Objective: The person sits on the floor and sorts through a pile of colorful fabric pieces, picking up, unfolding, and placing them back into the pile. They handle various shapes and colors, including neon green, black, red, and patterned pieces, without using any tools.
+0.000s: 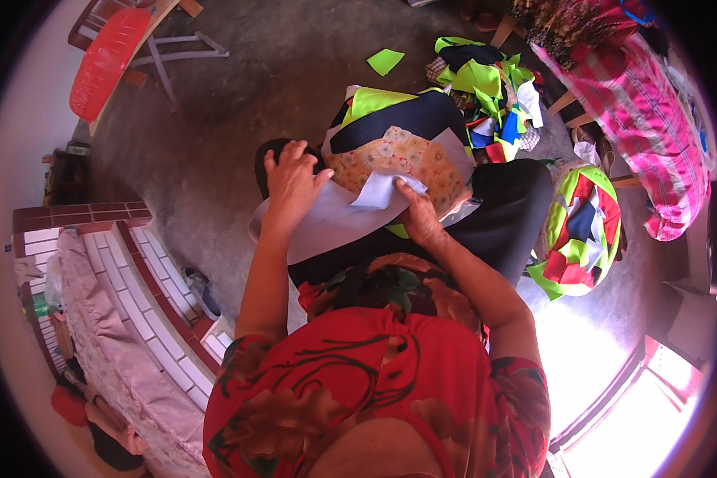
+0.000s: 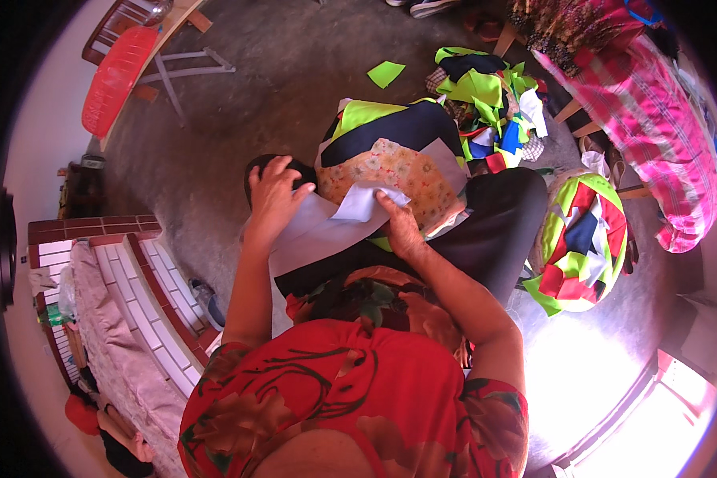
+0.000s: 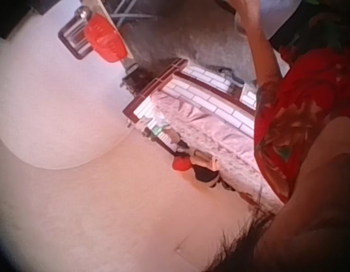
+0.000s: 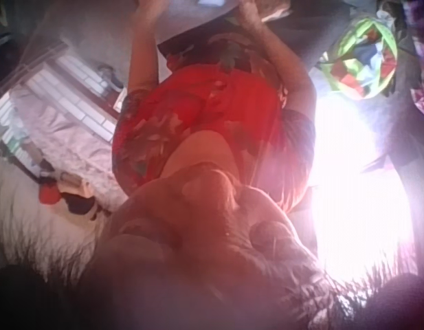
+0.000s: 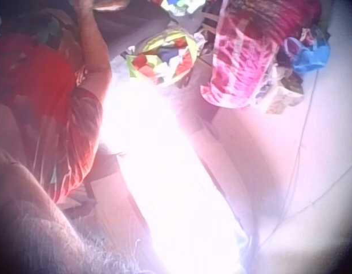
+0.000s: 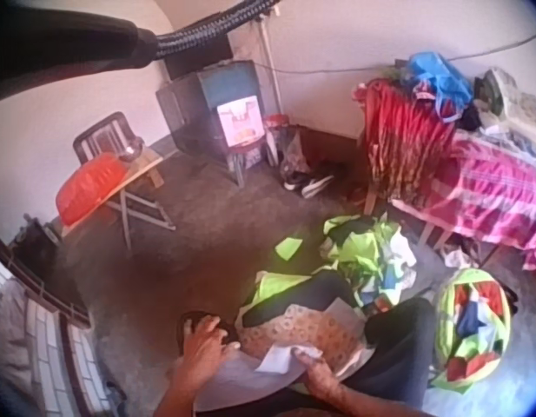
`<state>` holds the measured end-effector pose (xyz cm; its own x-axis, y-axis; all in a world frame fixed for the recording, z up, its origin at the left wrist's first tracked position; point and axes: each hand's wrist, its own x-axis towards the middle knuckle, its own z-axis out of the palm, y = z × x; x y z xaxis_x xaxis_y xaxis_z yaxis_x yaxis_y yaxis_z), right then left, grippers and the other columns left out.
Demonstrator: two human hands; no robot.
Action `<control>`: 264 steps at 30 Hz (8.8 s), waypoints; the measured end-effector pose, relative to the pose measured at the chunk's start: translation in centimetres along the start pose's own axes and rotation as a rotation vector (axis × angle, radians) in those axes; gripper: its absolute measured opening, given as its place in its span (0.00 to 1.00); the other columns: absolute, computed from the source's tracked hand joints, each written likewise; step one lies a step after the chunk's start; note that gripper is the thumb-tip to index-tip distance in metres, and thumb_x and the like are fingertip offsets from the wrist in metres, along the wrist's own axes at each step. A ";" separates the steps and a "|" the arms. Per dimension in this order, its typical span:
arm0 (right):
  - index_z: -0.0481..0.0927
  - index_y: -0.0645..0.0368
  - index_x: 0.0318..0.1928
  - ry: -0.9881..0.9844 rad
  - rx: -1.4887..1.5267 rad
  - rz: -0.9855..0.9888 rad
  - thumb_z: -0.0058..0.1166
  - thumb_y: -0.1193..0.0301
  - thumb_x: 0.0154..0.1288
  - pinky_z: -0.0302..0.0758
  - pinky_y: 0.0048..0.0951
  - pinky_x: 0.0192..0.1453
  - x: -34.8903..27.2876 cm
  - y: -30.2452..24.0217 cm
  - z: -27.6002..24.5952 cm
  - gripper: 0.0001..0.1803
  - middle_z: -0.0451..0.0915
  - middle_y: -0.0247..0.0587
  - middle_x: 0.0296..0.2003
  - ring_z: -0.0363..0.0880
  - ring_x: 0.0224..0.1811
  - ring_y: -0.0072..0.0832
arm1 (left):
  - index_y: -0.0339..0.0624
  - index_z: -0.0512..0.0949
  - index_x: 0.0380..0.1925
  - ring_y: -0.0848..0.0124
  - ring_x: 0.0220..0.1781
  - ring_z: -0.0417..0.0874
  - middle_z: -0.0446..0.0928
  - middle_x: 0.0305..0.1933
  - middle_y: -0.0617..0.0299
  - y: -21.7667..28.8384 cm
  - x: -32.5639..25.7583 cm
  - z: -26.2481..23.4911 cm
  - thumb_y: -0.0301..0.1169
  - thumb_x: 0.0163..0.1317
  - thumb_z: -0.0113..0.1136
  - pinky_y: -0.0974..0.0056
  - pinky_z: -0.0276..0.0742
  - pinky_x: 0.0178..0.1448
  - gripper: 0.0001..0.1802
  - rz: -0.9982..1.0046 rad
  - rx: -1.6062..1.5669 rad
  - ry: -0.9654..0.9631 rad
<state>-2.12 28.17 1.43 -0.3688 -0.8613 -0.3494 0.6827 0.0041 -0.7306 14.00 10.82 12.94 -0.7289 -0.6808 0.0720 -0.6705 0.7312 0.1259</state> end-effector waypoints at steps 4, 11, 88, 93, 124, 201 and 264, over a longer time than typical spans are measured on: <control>0.71 0.59 0.56 0.126 0.115 0.128 0.63 0.61 0.60 0.69 0.35 0.60 0.0 -1.1 0.8 0.27 0.75 0.38 0.50 0.73 0.53 0.29 | 0.39 0.84 0.37 0.60 0.66 0.67 0.76 0.56 0.55 0.4 2.0 2.2 0.51 0.51 0.64 0.36 0.37 0.72 0.26 0.053 0.245 -0.329; 0.74 0.58 0.55 0.133 0.080 -0.018 0.65 0.67 0.57 0.65 0.33 0.62 0.4 -0.5 0.5 0.26 0.78 0.34 0.48 0.73 0.52 0.28 | 0.41 0.84 0.35 0.59 0.50 0.80 0.82 0.41 0.54 0.9 3.4 4.2 0.44 0.50 0.65 0.45 0.48 0.72 0.19 0.135 0.239 -0.650; 0.71 0.63 0.58 0.342 0.326 -0.383 0.49 0.70 0.70 0.72 0.40 0.60 3.2 -15.2 -6.3 0.18 0.77 0.42 0.52 0.76 0.53 0.34 | 0.40 0.76 0.46 0.76 0.33 0.79 0.75 0.34 0.64 -3.5 -2.9 -2.0 0.21 0.47 0.64 0.70 0.76 0.37 0.22 -0.113 -1.004 -0.458; 0.69 0.61 0.59 0.308 0.336 -0.415 0.49 0.70 0.70 0.72 0.42 0.61 2.6 -15.6 -9.3 0.19 0.76 0.42 0.54 0.76 0.55 0.35 | 0.41 0.76 0.46 0.77 0.33 0.79 0.76 0.37 0.63 -2.9 -3.6 -1.8 0.20 0.50 0.65 0.70 0.75 0.37 0.21 -0.039 -0.897 -0.422; 0.66 0.62 0.63 -0.168 0.231 -0.634 0.47 0.67 0.72 0.71 0.42 0.64 -3.8 -27.0 16.1 0.22 0.75 0.44 0.56 0.75 0.58 0.35 | 0.42 0.53 0.69 0.42 0.72 0.55 0.57 0.70 0.43 6.4 4.1 9.1 0.70 0.53 0.53 0.31 0.53 0.67 0.55 -0.497 -2.090 -0.872; 0.64 0.51 0.66 0.251 -1.757 -0.439 0.56 0.62 0.60 0.61 0.48 0.68 3.0 -12.6 -2.7 0.33 0.54 0.49 0.69 0.56 0.70 0.47 | 0.49 0.69 0.59 0.57 0.67 0.67 0.68 0.62 0.55 -3.8 10.9 17.0 0.15 0.51 0.55 0.61 0.62 0.69 0.32 0.120 -0.587 -0.185; 0.80 0.59 0.44 1.077 -1.630 -0.713 0.62 0.62 0.57 0.72 0.40 0.52 -11.2 -28.2 -14.6 0.18 0.80 0.47 0.43 0.78 0.48 0.44 | 0.44 0.74 0.50 0.50 0.63 0.69 0.67 0.62 0.50 3.6 9.8 12.0 0.29 0.52 0.66 0.54 0.67 0.64 0.23 0.170 -0.489 0.103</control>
<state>-26.43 45.16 17.36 -0.8071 -0.3441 0.4797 -0.5462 0.7436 -0.3856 2.77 7.34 2.28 -0.7881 -0.5729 0.2251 -0.3830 0.7427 0.5493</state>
